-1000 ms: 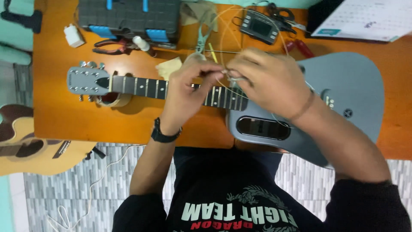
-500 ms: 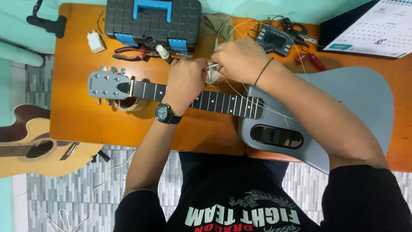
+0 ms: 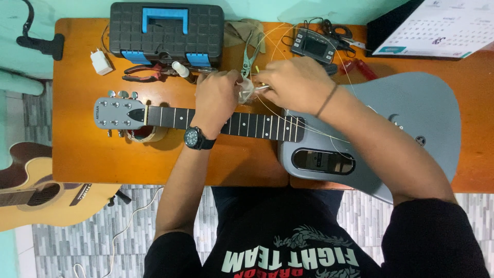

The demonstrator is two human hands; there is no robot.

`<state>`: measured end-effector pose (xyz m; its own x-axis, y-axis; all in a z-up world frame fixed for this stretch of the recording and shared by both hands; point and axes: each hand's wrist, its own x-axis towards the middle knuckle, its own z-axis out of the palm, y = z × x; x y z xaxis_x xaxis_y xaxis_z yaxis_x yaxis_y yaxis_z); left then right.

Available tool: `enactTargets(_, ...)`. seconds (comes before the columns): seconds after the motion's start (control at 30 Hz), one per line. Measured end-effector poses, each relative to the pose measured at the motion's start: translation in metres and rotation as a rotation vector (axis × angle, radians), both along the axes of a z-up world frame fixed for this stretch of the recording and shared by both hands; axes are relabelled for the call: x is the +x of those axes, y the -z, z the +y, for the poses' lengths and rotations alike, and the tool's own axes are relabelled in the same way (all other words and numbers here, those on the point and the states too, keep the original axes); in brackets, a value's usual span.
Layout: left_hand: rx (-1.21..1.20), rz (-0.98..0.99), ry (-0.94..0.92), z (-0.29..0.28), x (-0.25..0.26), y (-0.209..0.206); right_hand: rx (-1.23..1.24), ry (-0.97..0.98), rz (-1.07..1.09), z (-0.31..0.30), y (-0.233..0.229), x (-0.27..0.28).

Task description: The person strings a grey acoustic guitar by threading new strings through the bridge and winding them onto the tuning pegs at the headstock. They use a string winder to tighten the strings and a cloth to wipe the fretboard during the process.

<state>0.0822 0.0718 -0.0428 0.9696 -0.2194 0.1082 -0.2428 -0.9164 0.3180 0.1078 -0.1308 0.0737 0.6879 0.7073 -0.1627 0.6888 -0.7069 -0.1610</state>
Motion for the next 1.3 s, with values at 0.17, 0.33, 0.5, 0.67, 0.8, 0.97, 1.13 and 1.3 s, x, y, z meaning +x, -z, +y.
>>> enactTargets(0.17,-0.154,-0.133,0.051,-0.021,-0.023,-0.032,0.199,0.064,-0.03,-0.06,-0.024,-0.037)
enactTargets(0.33,-0.298,-0.261,0.268,-0.083,-0.041,-0.07,0.287,0.325,-0.047,-0.15,-0.037,-0.098)
enactTargets(0.5,-0.32,-0.388,0.531,-0.146,-0.039,-0.068,0.519,0.572,-0.299,-0.245,0.005,-0.161)
enactTargets(0.67,-0.356,-0.409,0.719,-0.227,-0.046,-0.066,0.477,0.823,-0.242,-0.271,0.051,-0.2)
enactTargets(0.8,-0.43,-0.301,0.864,-0.275,-0.052,-0.077,0.641,0.795,-0.221,-0.281,0.069,-0.203)
enactTargets(0.97,-0.636,-0.013,0.901,-0.302,-0.069,-0.071,0.823,0.737,-0.041,-0.284,0.063,-0.21)
enactTargets(1.13,-0.756,0.379,0.665,-0.3,-0.087,-0.093,1.175,0.626,0.199,-0.273,0.059,-0.216)
enactTargets(1.3,-0.663,0.685,0.673,-0.297,-0.104,-0.086,1.686,0.555,0.194,-0.261,0.063,-0.211)
